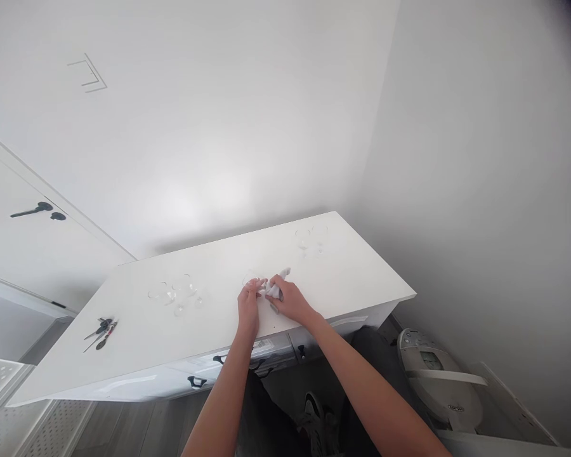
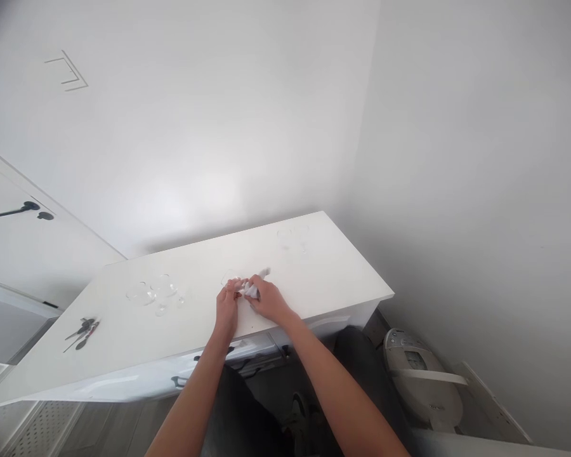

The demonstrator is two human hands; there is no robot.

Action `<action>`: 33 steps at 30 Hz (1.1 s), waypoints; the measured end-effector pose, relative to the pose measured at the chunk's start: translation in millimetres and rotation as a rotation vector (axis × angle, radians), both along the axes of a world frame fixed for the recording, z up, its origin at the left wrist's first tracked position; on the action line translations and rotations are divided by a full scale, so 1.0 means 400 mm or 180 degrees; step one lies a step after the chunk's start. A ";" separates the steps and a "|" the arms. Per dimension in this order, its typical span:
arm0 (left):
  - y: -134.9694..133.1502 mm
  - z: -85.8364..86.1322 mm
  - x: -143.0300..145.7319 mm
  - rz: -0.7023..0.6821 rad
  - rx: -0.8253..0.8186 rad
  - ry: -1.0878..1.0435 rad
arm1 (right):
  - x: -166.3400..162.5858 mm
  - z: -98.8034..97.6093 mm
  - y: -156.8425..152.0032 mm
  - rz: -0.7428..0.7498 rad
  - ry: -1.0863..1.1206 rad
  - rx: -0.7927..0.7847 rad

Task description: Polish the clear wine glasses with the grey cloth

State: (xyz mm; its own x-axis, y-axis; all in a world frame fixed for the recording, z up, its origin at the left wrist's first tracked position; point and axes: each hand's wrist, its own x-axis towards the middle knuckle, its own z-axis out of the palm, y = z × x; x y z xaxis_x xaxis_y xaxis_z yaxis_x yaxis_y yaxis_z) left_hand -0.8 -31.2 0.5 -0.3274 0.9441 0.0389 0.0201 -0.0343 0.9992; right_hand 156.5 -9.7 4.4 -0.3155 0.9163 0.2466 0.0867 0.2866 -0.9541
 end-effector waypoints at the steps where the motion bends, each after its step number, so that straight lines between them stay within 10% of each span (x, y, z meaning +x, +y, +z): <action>1: -0.001 0.000 0.000 0.0013 0.0019 0.0004 | -0.001 -0.001 -0.001 -0.0065 -0.0219 0.0258; 8: -0.010 0.012 0.010 0.0037 -0.0044 0.0095 | -0.003 -0.008 0.024 0.0079 0.0453 -0.0568; 15: -0.011 0.010 0.004 0.0074 0.0052 0.0036 | -0.018 -0.010 -0.024 -0.0209 -0.0749 0.0991; 21: -0.013 0.003 0.002 -0.0023 -0.0014 0.0064 | -0.016 -0.020 0.017 -0.0112 0.0663 -0.0714; 28: 0.005 -0.028 -0.011 0.0483 0.0177 -0.0731 | -0.007 -0.023 0.017 -0.1802 0.1293 -0.0777; 33: -0.003 -0.009 -0.009 0.0297 0.0349 -0.1096 | -0.018 0.007 0.001 -0.0583 0.1576 -0.0700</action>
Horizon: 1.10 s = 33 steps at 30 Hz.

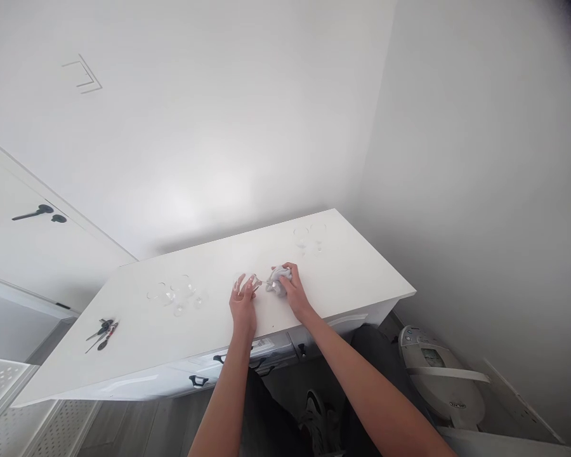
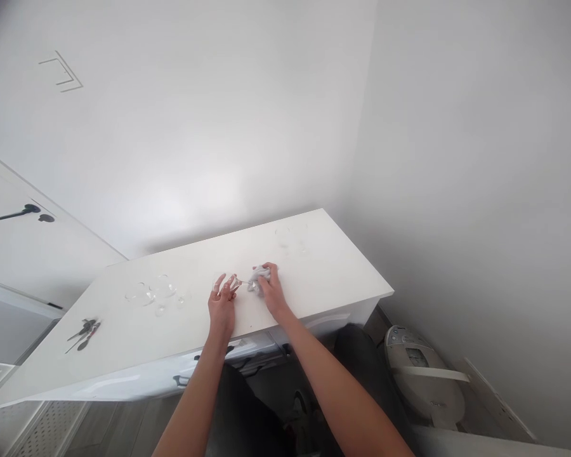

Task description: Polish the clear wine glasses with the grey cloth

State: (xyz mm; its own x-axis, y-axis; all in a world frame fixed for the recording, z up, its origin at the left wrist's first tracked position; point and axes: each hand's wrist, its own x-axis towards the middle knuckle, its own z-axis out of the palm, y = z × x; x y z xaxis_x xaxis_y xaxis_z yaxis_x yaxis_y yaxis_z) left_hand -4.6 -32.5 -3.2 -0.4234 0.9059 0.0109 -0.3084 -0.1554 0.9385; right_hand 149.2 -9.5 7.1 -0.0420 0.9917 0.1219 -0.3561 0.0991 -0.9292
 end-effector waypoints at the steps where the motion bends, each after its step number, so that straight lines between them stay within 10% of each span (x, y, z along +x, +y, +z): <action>1: -0.003 0.006 0.001 -0.0106 0.0067 -0.0060 | -0.002 0.003 0.001 0.0205 0.0024 -0.0023; 16: -0.010 0.016 0.081 -0.0445 0.0247 -0.0556 | 0.003 -0.006 -0.014 -0.0975 0.0483 0.0151; 33: -0.009 0.003 0.057 -0.0510 0.0057 -0.0659 | 0.002 -0.011 0.009 -0.0555 0.0122 -0.0211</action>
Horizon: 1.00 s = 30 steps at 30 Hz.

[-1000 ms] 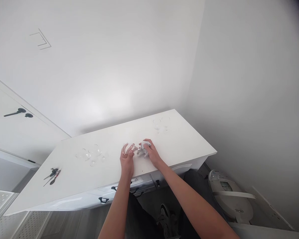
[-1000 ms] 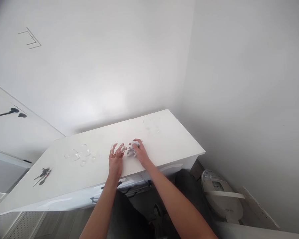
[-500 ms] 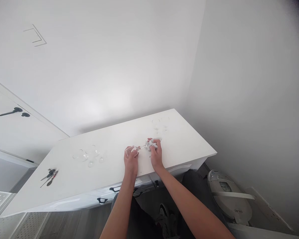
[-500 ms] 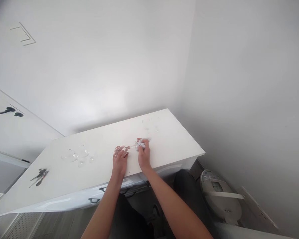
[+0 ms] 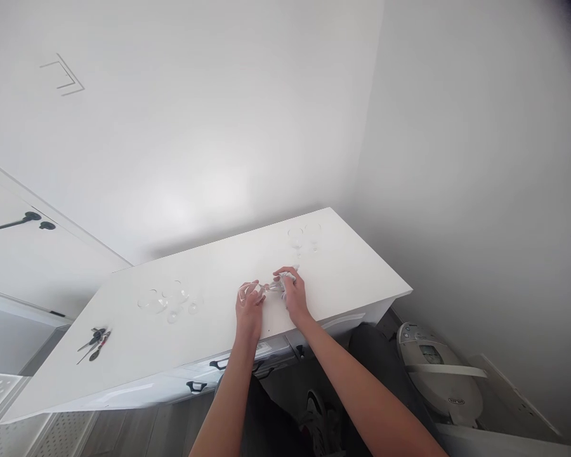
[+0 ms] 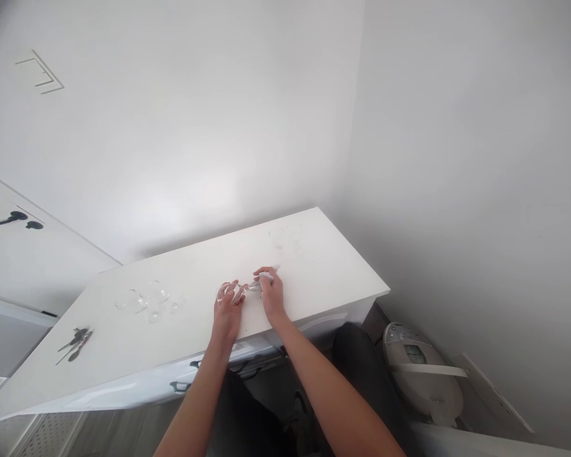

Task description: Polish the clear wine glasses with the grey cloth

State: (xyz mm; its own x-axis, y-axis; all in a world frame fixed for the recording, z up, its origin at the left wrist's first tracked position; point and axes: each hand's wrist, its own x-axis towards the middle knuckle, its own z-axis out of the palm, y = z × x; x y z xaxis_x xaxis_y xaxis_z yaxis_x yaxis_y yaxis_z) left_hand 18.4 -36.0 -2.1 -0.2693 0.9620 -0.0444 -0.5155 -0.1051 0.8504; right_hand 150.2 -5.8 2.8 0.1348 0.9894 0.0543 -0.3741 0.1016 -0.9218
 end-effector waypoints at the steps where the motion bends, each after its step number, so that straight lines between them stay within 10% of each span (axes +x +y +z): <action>1: 0.000 -0.002 0.000 0.0023 0.0027 0.0039 | -0.001 0.005 -0.007 -0.0030 -0.0312 0.0203; 7: -0.002 -0.009 -0.017 -0.0219 0.0006 -0.0111 | -0.021 0.019 -0.031 -0.0545 -0.1553 0.0786; 14: -0.028 0.030 -0.015 -0.0426 0.0334 0.0052 | -0.021 0.036 -0.010 0.0051 -0.0542 -0.0800; 22: -0.039 0.089 0.074 -0.0252 -0.0199 -0.0285 | -0.011 0.036 -0.104 -0.1035 -0.0988 0.0488; 30: -0.057 0.146 0.039 -0.1083 0.0550 0.0706 | 0.006 0.064 -0.057 0.0514 0.0381 -0.1076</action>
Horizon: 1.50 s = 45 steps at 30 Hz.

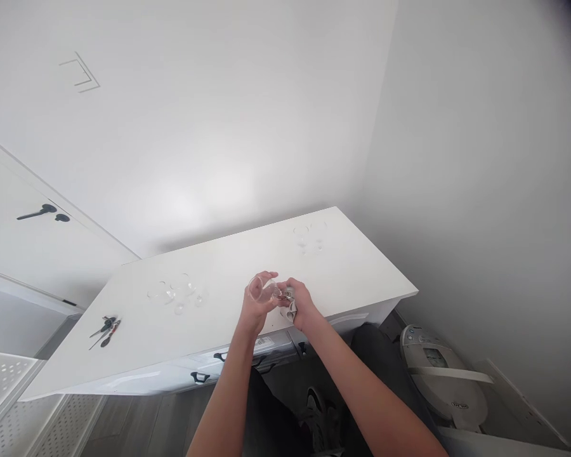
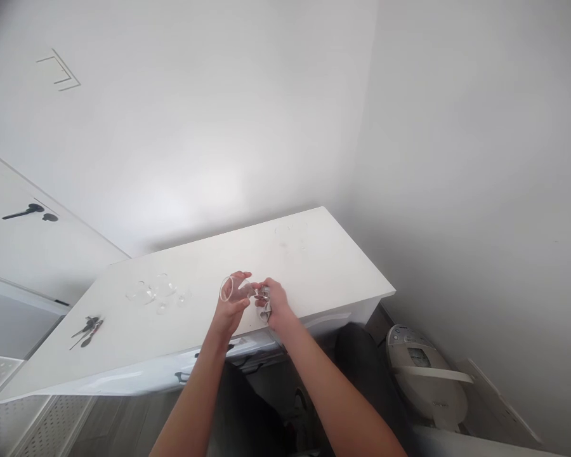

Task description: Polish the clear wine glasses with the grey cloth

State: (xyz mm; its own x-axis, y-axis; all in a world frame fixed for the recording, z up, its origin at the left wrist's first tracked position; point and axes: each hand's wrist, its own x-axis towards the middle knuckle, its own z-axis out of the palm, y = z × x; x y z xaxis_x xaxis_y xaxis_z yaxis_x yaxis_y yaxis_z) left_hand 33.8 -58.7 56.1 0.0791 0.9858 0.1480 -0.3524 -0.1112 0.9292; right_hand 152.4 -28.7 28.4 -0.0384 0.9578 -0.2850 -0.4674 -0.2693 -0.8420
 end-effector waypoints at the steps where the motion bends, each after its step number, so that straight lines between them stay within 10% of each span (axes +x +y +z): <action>1: 0.003 0.009 0.005 -0.0005 -0.0039 0.0073 | -0.003 -0.001 -0.007 -0.0127 -0.0076 0.0043; 6: 0.006 0.015 0.058 0.1205 -0.0415 -0.0251 | 0.006 -0.018 -0.023 -0.1177 -0.1723 0.1246; 17: 0.026 0.021 0.073 0.0937 -0.0071 0.0554 | 0.170 -0.039 -0.047 0.0111 -0.3632 0.1211; 27: 0.079 -0.026 0.131 0.0585 0.0133 0.1165 | 0.198 -0.031 -0.071 0.0918 -0.4496 0.2482; 37: 0.120 -0.057 0.170 0.0588 0.0001 0.1112 | 0.193 -0.058 -0.042 0.0874 -0.5069 0.1782; 45: 0.083 -0.136 -0.026 0.1087 0.0703 0.3480 | 0.337 -0.069 0.037 0.0627 -0.5432 0.1158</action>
